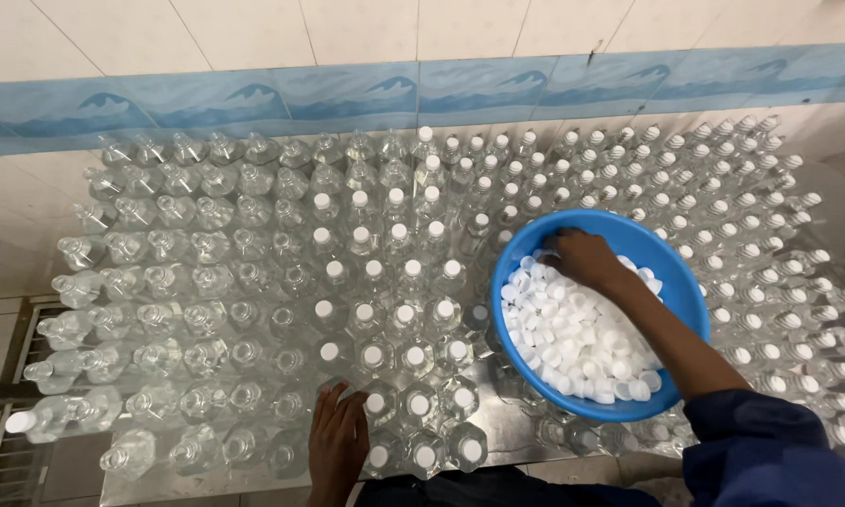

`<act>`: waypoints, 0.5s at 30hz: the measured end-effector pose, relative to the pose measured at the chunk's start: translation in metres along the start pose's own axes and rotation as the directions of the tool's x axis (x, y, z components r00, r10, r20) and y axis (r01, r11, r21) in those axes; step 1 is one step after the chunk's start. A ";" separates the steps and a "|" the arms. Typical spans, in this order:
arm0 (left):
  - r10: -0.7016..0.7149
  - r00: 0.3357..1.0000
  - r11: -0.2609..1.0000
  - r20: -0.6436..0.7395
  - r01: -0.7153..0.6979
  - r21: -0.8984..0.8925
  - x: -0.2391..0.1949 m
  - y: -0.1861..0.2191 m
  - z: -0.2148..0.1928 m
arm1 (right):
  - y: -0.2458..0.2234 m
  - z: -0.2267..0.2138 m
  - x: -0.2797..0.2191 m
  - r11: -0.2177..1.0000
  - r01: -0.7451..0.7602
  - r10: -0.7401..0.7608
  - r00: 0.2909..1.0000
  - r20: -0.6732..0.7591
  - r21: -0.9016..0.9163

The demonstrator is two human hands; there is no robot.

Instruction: The person repeatedly picks white bottle caps from a blue basin and screws them onto clear plastic bottles arranged on a stainless steel table. The person handles the bottles and caps by hand throughout the process.

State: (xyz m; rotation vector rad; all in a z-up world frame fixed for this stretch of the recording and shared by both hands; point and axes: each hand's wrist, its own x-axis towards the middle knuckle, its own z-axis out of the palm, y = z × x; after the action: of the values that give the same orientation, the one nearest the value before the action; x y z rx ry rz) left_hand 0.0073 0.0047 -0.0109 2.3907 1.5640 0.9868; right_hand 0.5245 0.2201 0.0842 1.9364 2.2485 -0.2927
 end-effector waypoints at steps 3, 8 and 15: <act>0.003 1.000 1.000 -0.008 -0.003 -0.007 0.000 0.001 0.000 | 0.003 0.019 0.001 0.998 -0.028 0.028 1.000 -0.003 -0.050; 0.022 0.999 0.999 -0.039 -0.023 -0.027 0.004 0.005 -0.006 | 0.012 -0.022 -0.006 0.993 -0.004 -0.012 0.991 0.135 0.117; 0.018 0.999 0.999 -0.047 -0.020 -0.043 0.001 0.002 -0.003 | -0.047 -0.167 -0.029 0.915 -0.056 0.036 0.998 0.056 0.400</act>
State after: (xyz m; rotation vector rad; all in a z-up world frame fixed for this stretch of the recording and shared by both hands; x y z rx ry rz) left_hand 0.0075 0.0041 -0.0071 2.3746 1.5211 1.0766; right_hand 0.4837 0.2270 0.2548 2.1359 2.2428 -0.8457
